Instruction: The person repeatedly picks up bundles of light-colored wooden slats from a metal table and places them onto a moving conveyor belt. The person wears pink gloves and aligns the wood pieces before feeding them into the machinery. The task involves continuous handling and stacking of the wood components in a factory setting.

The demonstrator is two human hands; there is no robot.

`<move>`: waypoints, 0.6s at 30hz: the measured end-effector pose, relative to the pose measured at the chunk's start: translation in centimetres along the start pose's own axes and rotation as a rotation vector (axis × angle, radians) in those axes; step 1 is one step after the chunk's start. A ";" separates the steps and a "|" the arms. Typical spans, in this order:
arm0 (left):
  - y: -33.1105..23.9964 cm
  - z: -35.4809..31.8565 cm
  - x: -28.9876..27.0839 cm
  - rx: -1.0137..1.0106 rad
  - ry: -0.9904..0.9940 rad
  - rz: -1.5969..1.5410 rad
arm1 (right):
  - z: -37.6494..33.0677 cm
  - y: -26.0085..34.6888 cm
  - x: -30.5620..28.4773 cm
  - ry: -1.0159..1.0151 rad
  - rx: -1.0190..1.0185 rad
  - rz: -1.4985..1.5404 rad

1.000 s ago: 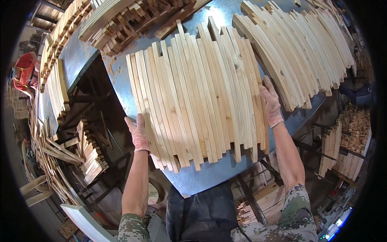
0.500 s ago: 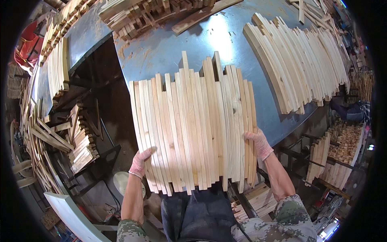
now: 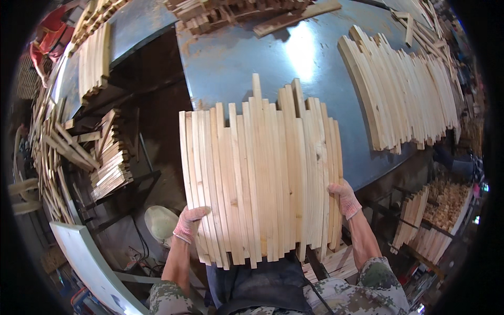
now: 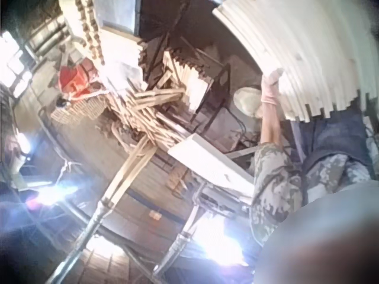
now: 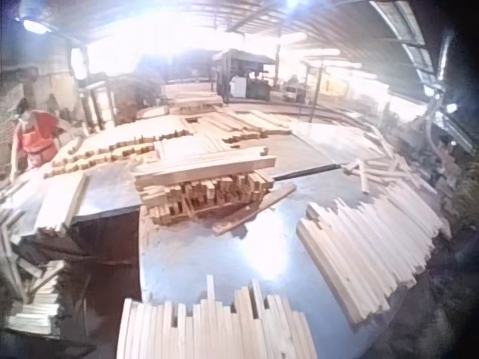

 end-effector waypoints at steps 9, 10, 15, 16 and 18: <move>-0.8 -10.2 -7.5 0.212 -0.095 -0.027 | -1.9 5.5 12.9 0.186 -0.204 -0.165; -0.3 -12.0 -8.3 0.242 -0.076 -0.084 | -2.5 6.1 14.8 0.180 -0.241 -0.149; 1.8 -23.0 -12.6 0.428 -0.042 -0.252 | 0.0 6.6 20.3 0.479 -0.229 -0.254; 2.7 -25.7 -14.0 0.492 -0.081 -0.252 | -1.5 7.2 24.0 0.541 -0.245 -0.237; 4.5 -30.0 -16.8 0.560 -0.101 -0.289 | -3.7 7.5 30.0 0.653 -0.245 -0.279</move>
Point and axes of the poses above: each hand's wrist, its own z-axis towards the middle knuckle, its own x-axis out of the palm, y = z × x, the point moved 9 cm from there along z, towards the middle knuckle, and after that the axes turned 11 degrees about -x, right-handed, at the moved point
